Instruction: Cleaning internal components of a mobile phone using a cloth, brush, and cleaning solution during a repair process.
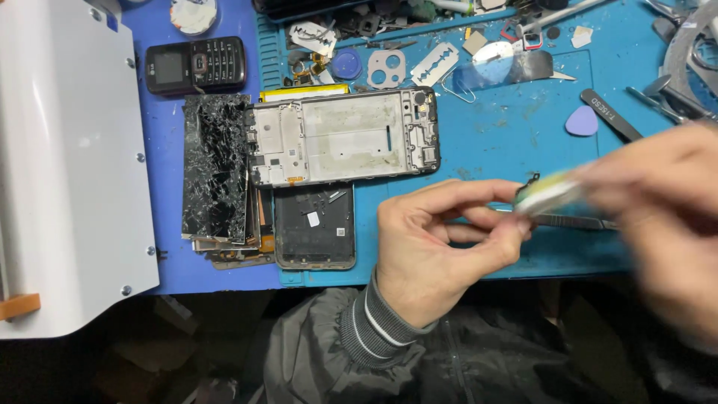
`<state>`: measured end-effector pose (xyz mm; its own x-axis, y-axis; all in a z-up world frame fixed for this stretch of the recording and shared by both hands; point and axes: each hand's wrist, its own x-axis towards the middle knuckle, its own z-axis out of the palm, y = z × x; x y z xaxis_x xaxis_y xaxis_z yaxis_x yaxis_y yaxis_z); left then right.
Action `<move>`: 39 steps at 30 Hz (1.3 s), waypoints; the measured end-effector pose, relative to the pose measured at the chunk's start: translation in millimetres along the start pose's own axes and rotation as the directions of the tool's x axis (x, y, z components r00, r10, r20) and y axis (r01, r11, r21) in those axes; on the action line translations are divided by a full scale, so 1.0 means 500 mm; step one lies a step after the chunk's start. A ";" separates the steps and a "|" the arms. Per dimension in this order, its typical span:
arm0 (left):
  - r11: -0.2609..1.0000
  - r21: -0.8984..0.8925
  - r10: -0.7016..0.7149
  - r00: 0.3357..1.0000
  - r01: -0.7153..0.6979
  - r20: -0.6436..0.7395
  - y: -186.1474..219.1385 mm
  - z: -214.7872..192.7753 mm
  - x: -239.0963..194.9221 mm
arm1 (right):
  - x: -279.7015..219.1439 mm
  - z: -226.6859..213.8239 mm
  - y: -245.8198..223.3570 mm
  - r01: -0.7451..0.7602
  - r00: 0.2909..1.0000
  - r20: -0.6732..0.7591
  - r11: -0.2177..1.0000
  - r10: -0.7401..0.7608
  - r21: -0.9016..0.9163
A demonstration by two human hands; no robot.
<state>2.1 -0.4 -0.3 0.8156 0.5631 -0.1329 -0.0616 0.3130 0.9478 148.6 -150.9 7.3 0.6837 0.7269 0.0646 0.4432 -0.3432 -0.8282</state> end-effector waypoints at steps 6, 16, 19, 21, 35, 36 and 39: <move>1.000 0.019 0.011 1.000 -0.011 0.005 -0.004 -0.004 0.000 | -0.007 0.008 -0.016 0.082 0.995 -0.043 0.985 -0.090 -0.150; 1.000 0.013 0.004 1.000 -0.004 0.022 -0.001 -0.002 -0.004 | -0.001 0.013 -0.033 0.082 0.996 0.021 0.997 -0.082 0.010; 0.990 -0.130 -0.051 0.996 0.060 0.068 0.001 -0.013 -0.005 | 0.013 -0.041 0.148 0.125 0.988 -0.064 0.969 -0.141 -0.214; 0.972 -0.228 -0.027 0.992 0.055 0.126 -0.009 -0.018 0.007 | -0.012 -0.033 0.127 -0.007 0.997 -0.073 0.994 -0.001 -0.110; 0.765 -0.615 -0.067 0.974 0.191 0.218 -0.030 -0.036 0.019 | -0.058 0.008 0.021 0.037 0.998 -0.050 0.996 -0.041 -0.081; 0.758 -0.624 -0.052 0.971 0.192 0.235 -0.031 -0.036 0.019 | -0.061 0.009 0.032 0.065 0.997 -0.037 0.998 -0.066 -0.022; 0.765 -0.620 -0.029 0.972 0.173 0.235 -0.042 -0.036 0.022 | -0.060 0.026 0.028 0.108 0.993 -0.056 0.992 -0.105 0.069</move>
<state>1.9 12.8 -26.9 0.9295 0.3581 -0.0884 -0.2628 0.8111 0.5226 126.8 -169.9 -13.5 0.6647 0.7247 0.1816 0.4737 -0.2209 -0.8525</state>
